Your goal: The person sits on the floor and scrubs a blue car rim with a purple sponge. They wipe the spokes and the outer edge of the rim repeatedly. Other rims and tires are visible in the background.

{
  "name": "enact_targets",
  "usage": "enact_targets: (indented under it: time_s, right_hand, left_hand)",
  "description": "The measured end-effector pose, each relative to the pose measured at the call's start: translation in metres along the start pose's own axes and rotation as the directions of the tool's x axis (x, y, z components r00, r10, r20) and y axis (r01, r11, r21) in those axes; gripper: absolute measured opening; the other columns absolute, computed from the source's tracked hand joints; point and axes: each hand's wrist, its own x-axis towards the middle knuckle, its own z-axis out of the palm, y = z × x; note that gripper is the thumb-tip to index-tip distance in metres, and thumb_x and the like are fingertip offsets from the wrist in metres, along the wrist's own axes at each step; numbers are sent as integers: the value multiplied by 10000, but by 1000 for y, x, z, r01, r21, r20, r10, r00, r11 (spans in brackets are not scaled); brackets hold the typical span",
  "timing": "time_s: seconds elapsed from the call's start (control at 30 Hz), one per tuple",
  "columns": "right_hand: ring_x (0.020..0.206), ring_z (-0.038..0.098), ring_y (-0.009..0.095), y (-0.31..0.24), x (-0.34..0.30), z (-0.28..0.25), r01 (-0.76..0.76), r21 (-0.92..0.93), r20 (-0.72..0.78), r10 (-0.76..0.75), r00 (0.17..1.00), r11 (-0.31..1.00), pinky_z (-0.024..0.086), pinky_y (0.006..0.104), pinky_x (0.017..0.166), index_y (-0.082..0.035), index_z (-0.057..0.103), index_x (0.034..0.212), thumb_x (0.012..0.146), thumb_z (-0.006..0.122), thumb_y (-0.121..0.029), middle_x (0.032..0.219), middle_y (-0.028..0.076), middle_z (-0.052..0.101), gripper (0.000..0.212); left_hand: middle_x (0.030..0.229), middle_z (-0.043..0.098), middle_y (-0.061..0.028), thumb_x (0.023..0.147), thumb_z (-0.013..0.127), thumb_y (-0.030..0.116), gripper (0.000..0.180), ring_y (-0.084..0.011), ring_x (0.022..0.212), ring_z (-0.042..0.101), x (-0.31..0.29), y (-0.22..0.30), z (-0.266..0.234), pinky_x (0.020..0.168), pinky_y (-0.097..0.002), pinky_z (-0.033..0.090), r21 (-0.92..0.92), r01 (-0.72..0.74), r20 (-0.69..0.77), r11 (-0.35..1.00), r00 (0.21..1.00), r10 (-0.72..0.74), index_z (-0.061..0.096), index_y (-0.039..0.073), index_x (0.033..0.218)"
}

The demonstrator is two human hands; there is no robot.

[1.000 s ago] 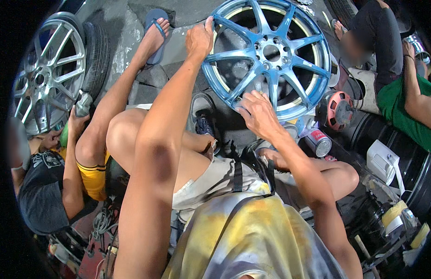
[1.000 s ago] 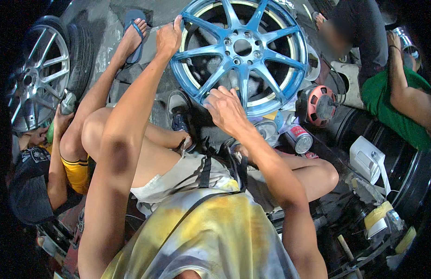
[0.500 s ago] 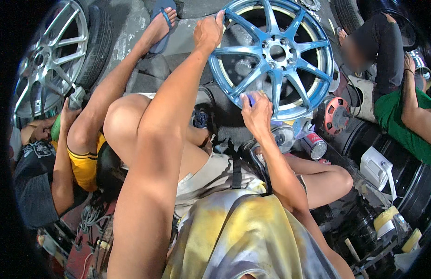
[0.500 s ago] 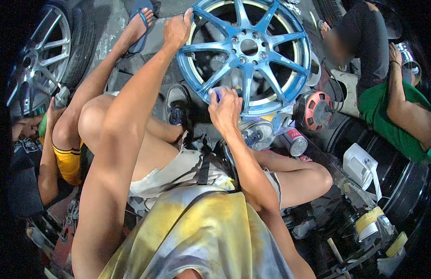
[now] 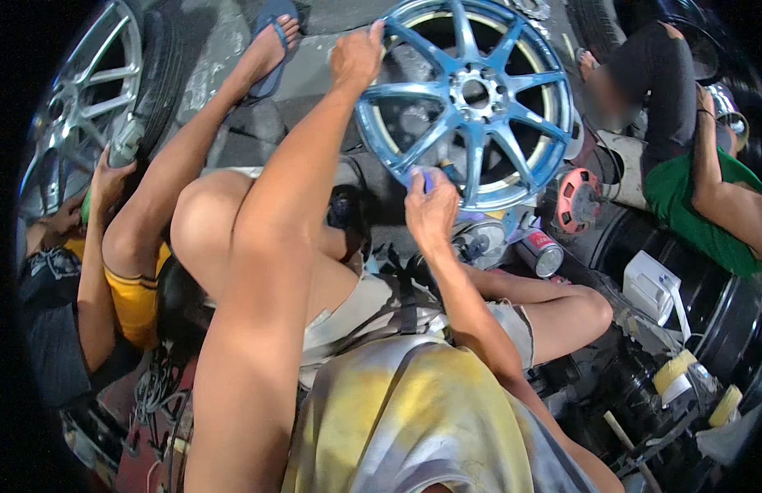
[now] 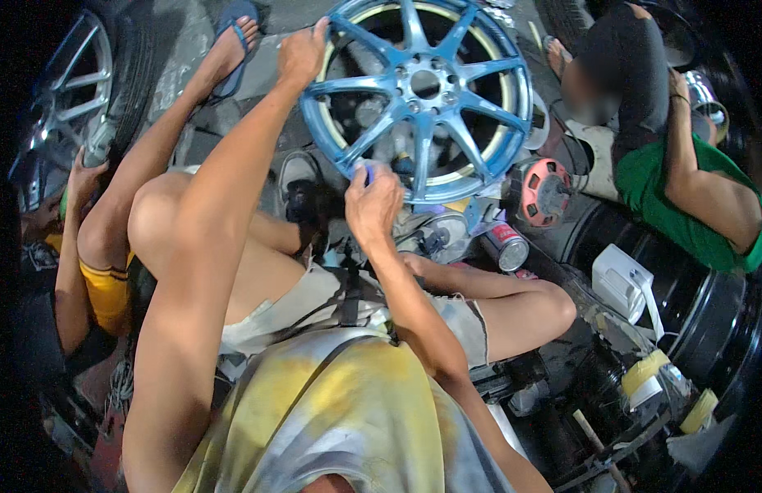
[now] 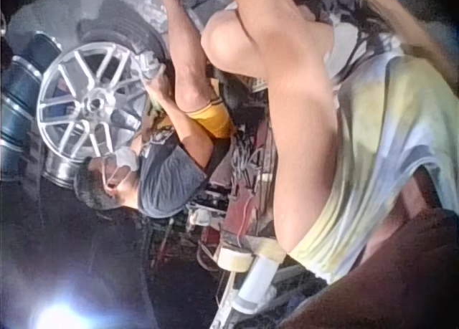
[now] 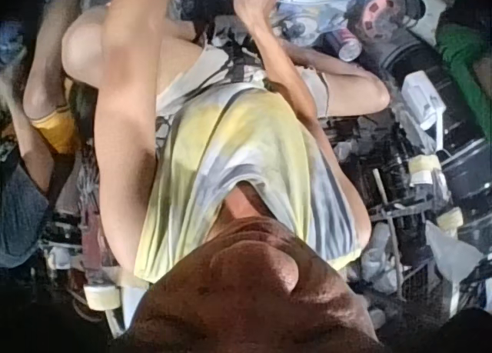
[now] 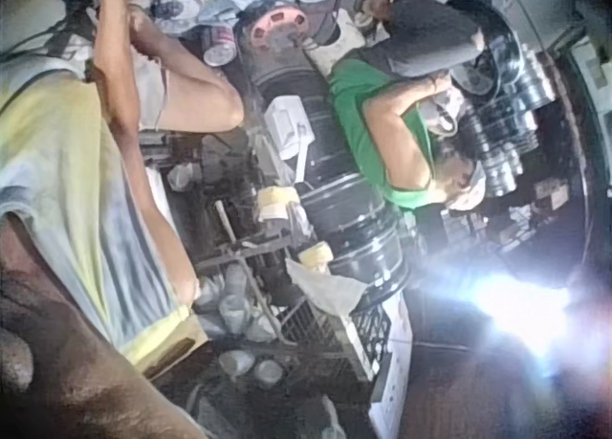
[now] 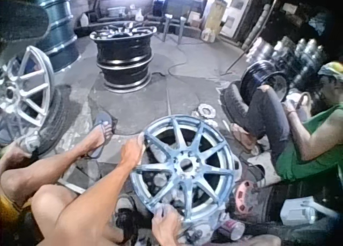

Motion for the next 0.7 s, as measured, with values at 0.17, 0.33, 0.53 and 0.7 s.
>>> enact_targets:
  time_s: [0.17, 0.33, 0.53, 0.7]
  right_hand:
    - [856, 646, 436, -9, 8, -6, -74, -131, 90, 86, 992, 989, 474, 535, 773, 1, 714, 889, 897, 616, -183, 879, 237, 686, 209]
    - [906, 608, 394, -13, -9, -10, 103, -138, 46, -98, 994, 985, 445, 488, 807, -6, 683, 881, 897, 626, -153, 879, 187, 666, 158]
    - [922, 563, 328, 16, 23, -48, 490, 27, 388, -461, 798, 871, 408, 453, 791, -43, 688, 892, 885, 660, -157, 906, 127, 621, 117]
    - [908, 526, 295, 8, 38, -49, 627, -43, 453, -544, 706, 778, 389, 426, 794, -51, 714, 937, 880, 661, -132, 908, 94, 590, 112]
  left_hand:
    - [1101, 667, -301, 996, 374, 598, 702, -461, 1073, 631, -5, 3, -8, 953, -525, 485, -10, -6, 23, 1000, 1000, 6, 729, -5, 1045]
    - [1038, 675, -308, 1012, 382, 549, 682, -484, 1032, 630, -10, 11, -10, 950, -539, 471, -12, -16, 17, 1000, 1000, 16, 724, -41, 986]
    - [1012, 676, -312, 1012, 389, 541, 680, -489, 1020, 630, -13, 6, -10, 917, -550, 469, -25, -73, -17, 997, 997, 73, 723, -47, 947]
    - [1005, 672, -314, 1012, 386, 544, 692, -494, 999, 633, -10, 10, -15, 897, -550, 476, 3, -67, -1, 998, 998, 67, 722, -58, 945]
